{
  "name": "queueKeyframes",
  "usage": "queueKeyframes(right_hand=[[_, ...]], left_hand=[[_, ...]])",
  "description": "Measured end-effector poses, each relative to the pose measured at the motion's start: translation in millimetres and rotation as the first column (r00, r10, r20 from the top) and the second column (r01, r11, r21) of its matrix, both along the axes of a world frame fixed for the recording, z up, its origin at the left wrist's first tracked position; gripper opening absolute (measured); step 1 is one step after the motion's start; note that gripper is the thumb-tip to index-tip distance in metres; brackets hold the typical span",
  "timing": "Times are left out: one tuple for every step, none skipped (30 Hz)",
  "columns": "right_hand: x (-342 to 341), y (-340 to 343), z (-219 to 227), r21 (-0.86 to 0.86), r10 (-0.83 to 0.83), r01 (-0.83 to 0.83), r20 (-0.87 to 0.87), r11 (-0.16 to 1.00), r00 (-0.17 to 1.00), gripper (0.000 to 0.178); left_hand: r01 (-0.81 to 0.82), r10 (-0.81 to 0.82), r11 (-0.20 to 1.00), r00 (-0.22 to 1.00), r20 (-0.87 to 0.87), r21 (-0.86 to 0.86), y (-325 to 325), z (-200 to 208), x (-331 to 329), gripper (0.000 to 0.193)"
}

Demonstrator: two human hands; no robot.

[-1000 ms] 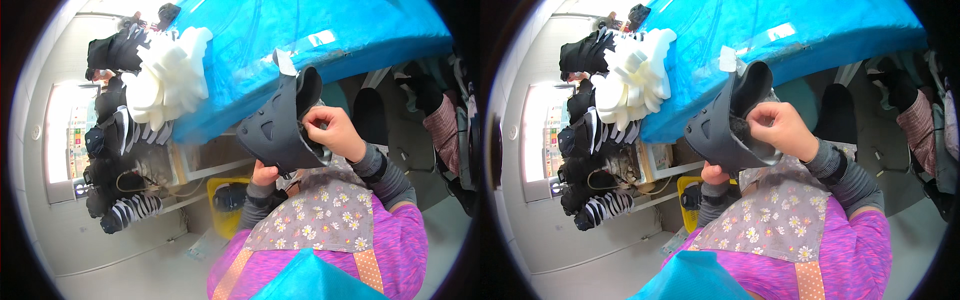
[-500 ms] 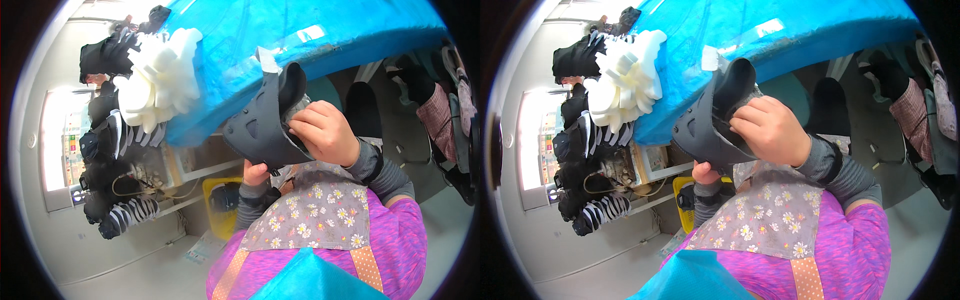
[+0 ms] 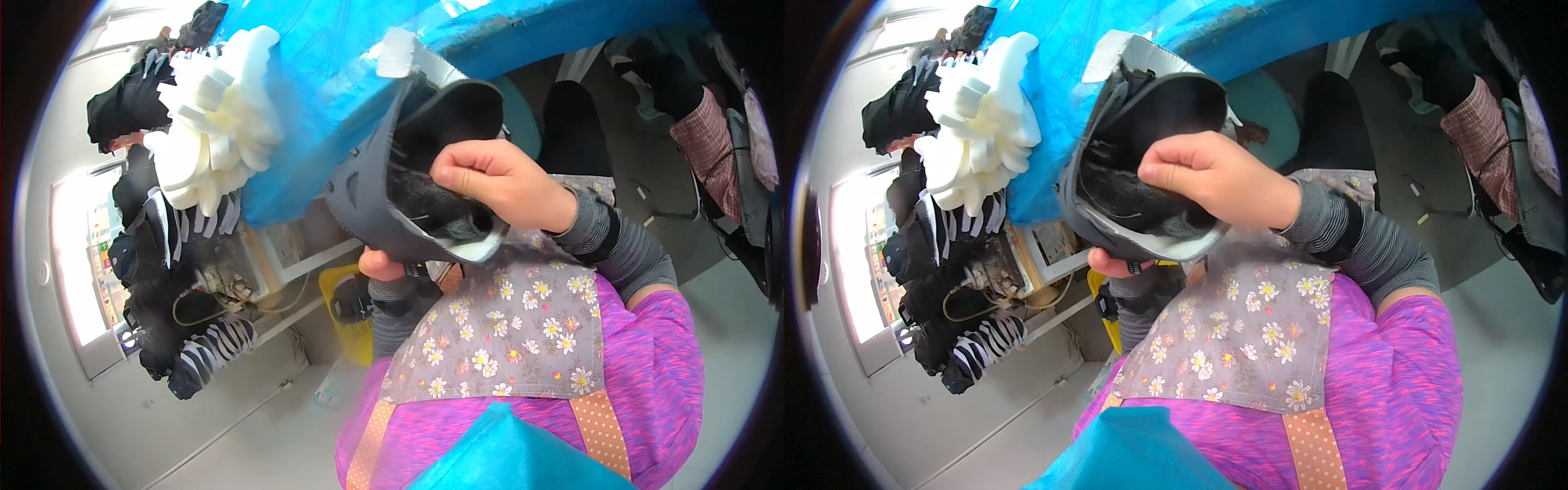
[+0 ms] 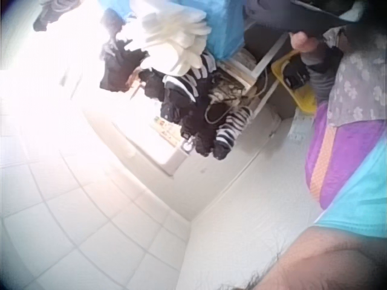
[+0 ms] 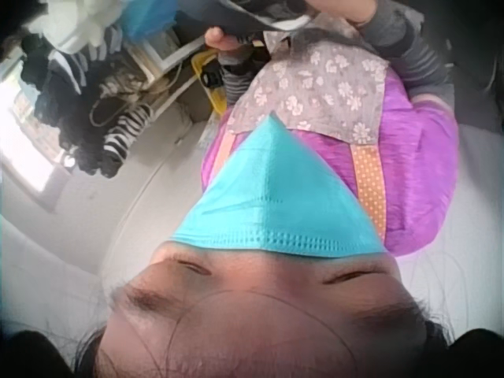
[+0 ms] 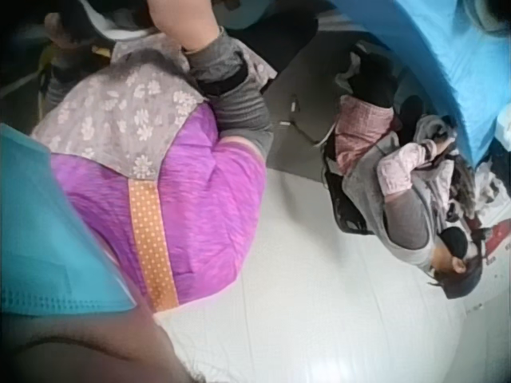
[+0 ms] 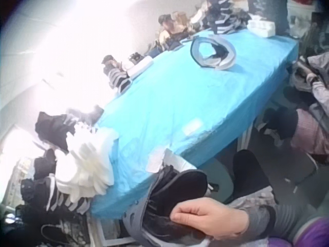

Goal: The person inserts a white lining into a black shoe upper by hand, turns the item over, and places it into a yellow basket before picking up a white foam component.

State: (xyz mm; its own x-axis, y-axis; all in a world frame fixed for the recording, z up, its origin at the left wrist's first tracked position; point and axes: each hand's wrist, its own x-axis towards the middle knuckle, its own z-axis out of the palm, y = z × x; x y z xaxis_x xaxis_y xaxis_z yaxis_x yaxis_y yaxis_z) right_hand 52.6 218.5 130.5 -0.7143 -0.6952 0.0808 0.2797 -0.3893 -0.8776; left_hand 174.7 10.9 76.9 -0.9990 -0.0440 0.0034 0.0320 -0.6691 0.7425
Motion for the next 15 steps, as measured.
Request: queueKeyframes(right_hand=[[-2, 2, 1, -0.001, 0.047, -0.047, -0.004, 0.999, 0.999, 0.025], [-3, 4, 6, -0.010, -0.016, 0.016, -0.002, 1.000, 1.000, 0.032], [-2, 7, 7, -0.006, -0.012, 0.012, 0.006, 1.000, 1.000, 0.032], [-3, 11, 5, 0.093, -0.045, 0.053, -0.079, 0.994, 0.996, 0.035], [-4, 13, 6, 0.181, -0.061, 0.092, -0.168, 0.979, 0.984, 0.038], [-5, 17, 12, 0.353, 0.016, 0.110, -0.335, 0.929, 0.942, 0.036], [-3, 17, 11, 0.355, 0.015, 0.110, -0.331, 0.928, 0.943, 0.036], [-1, 16, 9, 0.401, 0.023, 0.191, -0.471, 0.896, 0.882, 0.031], [1, 15, 7, 0.431, 0.043, 0.276, -0.599, 0.859, 0.800, 0.027], [2, 14, 6, 0.454, 0.061, 0.229, -0.540, 0.861, 0.840, 0.021], [3, 13, 4, 0.456, 0.061, 0.229, -0.538, 0.860, 0.841, 0.021], [4, 12, 1, 0.400, 0.019, 0.219, -0.512, 0.890, 0.859, 0.020], [4, 10, 1, 0.341, -0.020, 0.209, -0.483, 0.916, 0.875, 0.019], [5, 9, 3, 0.340, -0.019, 0.208, -0.482, 0.917, 0.876, 0.019], [8, 8, 6, 0.293, -0.038, 0.174, -0.417, 0.940, 0.908, 0.017]], left_hand=[[-0.006, 0.006, 1.000, 0.999, -0.050, -0.012, -1, -6, -1, 0.095], [-0.017, 0.017, 0.999, 1.000, -0.016, -0.044, -3, -13, 1, 0.095], [-0.024, 0.026, 0.997, 0.999, 0.020, -0.075, -4, -21, 3, 0.096], [-0.067, 0.068, 0.996, 0.998, -0.013, 0.053, 8, -3, -5, 0.095], [-0.070, 0.073, 0.994, 0.997, -0.032, 0.087, 10, 0, -6, 0.094], [-0.074, 0.080, 0.990, 0.996, -0.050, 0.120, 11, 4, -7, 0.094], [-0.072, 0.083, 0.985, 0.994, -0.067, 0.155, 14, 8, -8, 0.094], [-0.089, 0.095, 0.991, 0.994, -0.056, 0.095, 15, 10, -10, 0.094], [-0.105, 0.106, 0.994, 0.993, -0.046, 0.035, 17, 14, -12, 0.094], [-0.121, 0.120, 0.992, 0.992, -0.037, -0.026, 19, 17, -14, 0.094], [-0.135, 0.133, 0.987, 0.991, -0.029, -0.087, 21, 20, -16, 0.094], [-0.149, 0.147, 0.978, 0.989, -0.023, -0.148, 22, 23, -17, 0.094], [-0.163, 0.163, 0.964, 0.986, -0.018, -0.210, 22, 24, -18, 0.094], [-0.165, 0.165, 0.964, 0.986, -0.017, -0.211, 16, 24, -17, 0.094], [-0.053, 0.060, 0.966, 0.998, 0.017, -0.253, 8, 22, -15, 0.094]])
